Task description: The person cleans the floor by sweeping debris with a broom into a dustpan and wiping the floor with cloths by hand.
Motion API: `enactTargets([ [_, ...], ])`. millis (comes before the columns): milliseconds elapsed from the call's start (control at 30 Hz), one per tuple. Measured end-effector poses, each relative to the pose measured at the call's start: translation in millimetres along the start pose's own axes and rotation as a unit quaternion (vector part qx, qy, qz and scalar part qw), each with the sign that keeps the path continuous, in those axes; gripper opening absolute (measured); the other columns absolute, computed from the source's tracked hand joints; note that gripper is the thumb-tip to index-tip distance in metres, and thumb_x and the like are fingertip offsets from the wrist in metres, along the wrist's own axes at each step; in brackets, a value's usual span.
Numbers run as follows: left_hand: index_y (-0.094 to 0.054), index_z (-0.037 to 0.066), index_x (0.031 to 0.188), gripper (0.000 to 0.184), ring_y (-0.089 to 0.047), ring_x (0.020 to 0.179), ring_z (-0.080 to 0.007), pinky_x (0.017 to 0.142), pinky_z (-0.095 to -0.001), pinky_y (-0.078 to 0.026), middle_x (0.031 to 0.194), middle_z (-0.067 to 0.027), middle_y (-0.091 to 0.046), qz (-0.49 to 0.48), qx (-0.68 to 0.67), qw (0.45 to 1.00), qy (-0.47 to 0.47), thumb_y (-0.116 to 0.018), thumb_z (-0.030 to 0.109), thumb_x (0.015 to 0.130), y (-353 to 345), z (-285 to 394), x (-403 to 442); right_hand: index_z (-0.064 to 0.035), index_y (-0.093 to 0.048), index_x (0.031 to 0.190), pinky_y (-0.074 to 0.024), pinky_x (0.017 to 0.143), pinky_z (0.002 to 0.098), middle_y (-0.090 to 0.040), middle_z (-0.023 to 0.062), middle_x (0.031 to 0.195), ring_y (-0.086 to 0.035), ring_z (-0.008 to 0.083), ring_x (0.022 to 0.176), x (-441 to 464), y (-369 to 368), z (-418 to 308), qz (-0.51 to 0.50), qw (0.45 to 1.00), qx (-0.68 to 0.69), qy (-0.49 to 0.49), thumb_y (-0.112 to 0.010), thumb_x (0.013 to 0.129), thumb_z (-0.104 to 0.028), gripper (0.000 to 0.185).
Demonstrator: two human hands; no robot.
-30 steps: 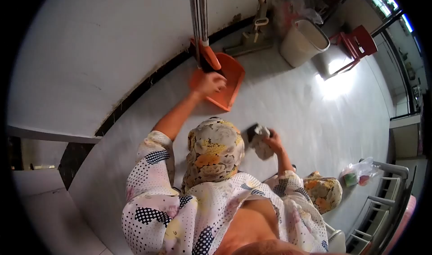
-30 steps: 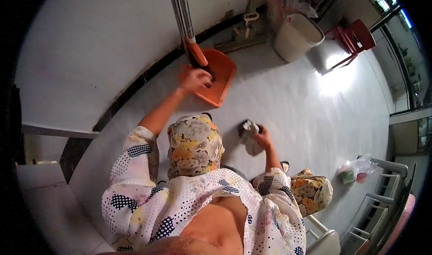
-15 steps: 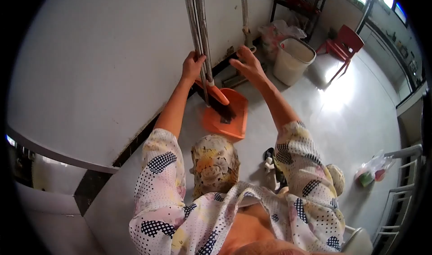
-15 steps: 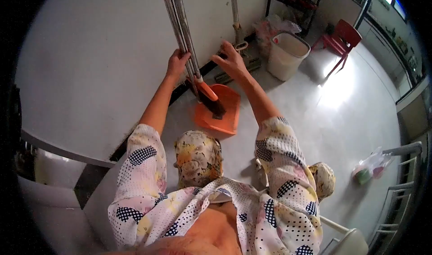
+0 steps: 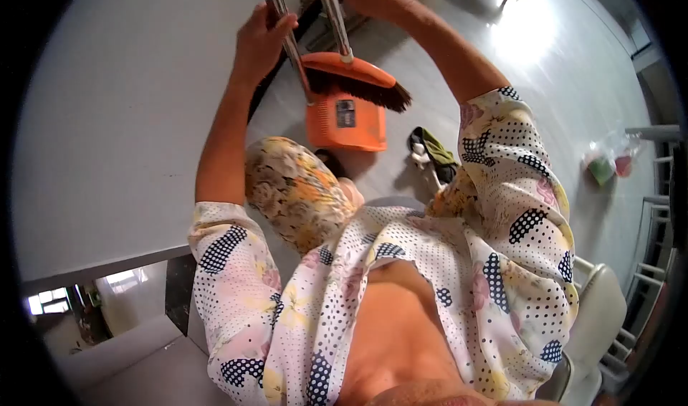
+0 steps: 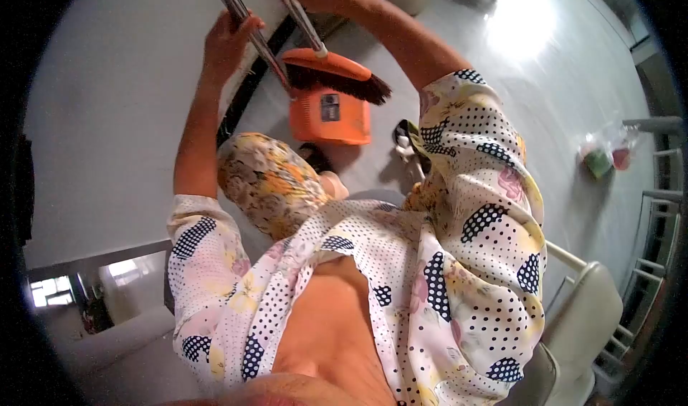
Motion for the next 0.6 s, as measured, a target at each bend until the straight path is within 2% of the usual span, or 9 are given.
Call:
enactTargets([
  [33,-0.057,0.003,0.094,0.027,-0.064,0.078,-0.0171,0.072,-0.0295,-0.048,0.082,-0.0067,-0.067,-0.014,-0.018,1.0,0.01,-0.061,0.028,0.086,-1,12,1,-0.0006,-0.051,0.102,-0.045,0.067,0.0335,-0.05,0.0073,0.071,-0.047,0.0178,0.068,-5,14,-10,-0.01,0.997,0.035,-0.075,-0.057,0.088,-0.021,0.025],
  [133,-0.056,0.003,0.097,0.025,-0.063,0.082,-0.0138,0.077,-0.0274,-0.047,0.087,-0.006,-0.066,-0.016,-0.039,0.999,0.022,-0.058,0.026,0.09,-6,25,9,-0.0081,-0.044,0.119,-0.0505,0.067,0.0321,-0.053,0.0089,0.094,-0.057,0.019,0.077,-1,28,99,0.073,0.979,0.023,0.191,-0.051,0.092,-0.019,0.029],
  [200,-0.055,0.0,0.093,0.022,-0.063,0.08,-0.0146,0.076,-0.0278,-0.048,0.084,-0.0077,-0.065,0.017,-0.037,0.997,0.067,-0.056,0.022,0.091,4,-4,9,-0.013,-0.039,0.126,-0.0536,0.067,0.0349,-0.052,0.0087,0.104,-0.06,0.021,0.077,-22,91,61,0.184,0.904,0.375,-0.093,-0.047,0.095,-0.02,0.033],
  [267,-0.053,-0.003,0.09,0.021,-0.064,0.067,-0.0157,0.066,-0.0273,-0.052,0.074,-0.0079,-0.063,0.092,-0.1,0.988,0.073,-0.058,0.017,0.088,22,-36,-9,-0.0124,-0.044,0.119,-0.0538,0.064,0.0333,-0.054,0.0063,0.096,-0.058,0.0178,0.071,-35,153,121,0.366,0.885,0.286,0.033,-0.046,0.096,-0.022,0.025],
  [333,-0.051,-0.002,0.088,0.019,-0.063,0.066,-0.0157,0.066,-0.0274,-0.052,0.073,-0.0078,-0.062,0.139,-0.118,0.978,0.099,-0.057,0.016,0.088,36,-58,-16,-0.0118,-0.048,0.11,-0.0509,0.058,0.0283,-0.055,0.003,0.086,-0.055,0.012,0.065,-55,203,118,0.394,0.91,0.13,0.003,-0.049,0.095,-0.027,0.022],
  [433,-0.048,-0.001,0.088,0.019,-0.062,0.066,-0.0142,0.065,-0.0274,-0.052,0.072,-0.0076,-0.061,0.183,-0.099,0.972,0.113,-0.056,0.017,0.089,51,-46,-18,-0.0065,-0.05,0.1,-0.0401,0.042,0.0234,-0.054,0.0017,0.075,-0.049,0.008,0.059,-86,228,118,0.481,0.861,0.001,-0.166,-0.062,0.088,-0.028,0.027],
  [467,-0.048,0.0,0.089,0.019,-0.062,0.065,-0.0137,0.065,-0.0273,-0.052,0.071,-0.0074,-0.061,0.194,-0.093,0.971,0.108,-0.056,0.017,0.089,53,-36,-18,-0.0024,-0.052,0.097,-0.0435,0.041,0.024,-0.055,0.0053,0.074,-0.053,0.0115,0.059,-104,251,175,0.449,0.887,0.021,-0.107,-0.065,0.085,-0.024,0.028],
  [533,-0.047,0.001,0.089,0.019,-0.06,0.066,-0.0135,0.066,-0.0281,-0.051,0.071,-0.0062,-0.059,0.202,-0.094,0.969,0.108,-0.056,0.018,0.09,53,-39,-25,-0.0012,-0.058,0.072,-0.0441,0.057,0.0297,-0.053,0.0039,0.059,-0.051,0.0137,0.056,-131,227,169,0.429,0.888,-0.037,-0.16,-0.066,0.082,-0.027,0.029],
  [600,-0.046,0.004,0.09,0.018,-0.058,0.068,-0.0143,0.07,-0.0301,-0.049,0.073,-0.0044,-0.057,0.205,-0.114,0.966,0.113,-0.055,0.019,0.091,47,-54,-30,-0.0044,-0.054,0.073,-0.0426,0.057,0.0295,-0.052,0.0013,0.062,-0.047,0.0132,0.059,-157,211,199,0.404,0.873,-0.161,-0.22,-0.065,0.083,-0.03,0.03],
])
Point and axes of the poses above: each hand's wrist, its own x-axis towards the middle knuckle, its own y-axis out of the back of the hand, z = x × y, the point moved 2 cm from there along x, towards the middle knuckle
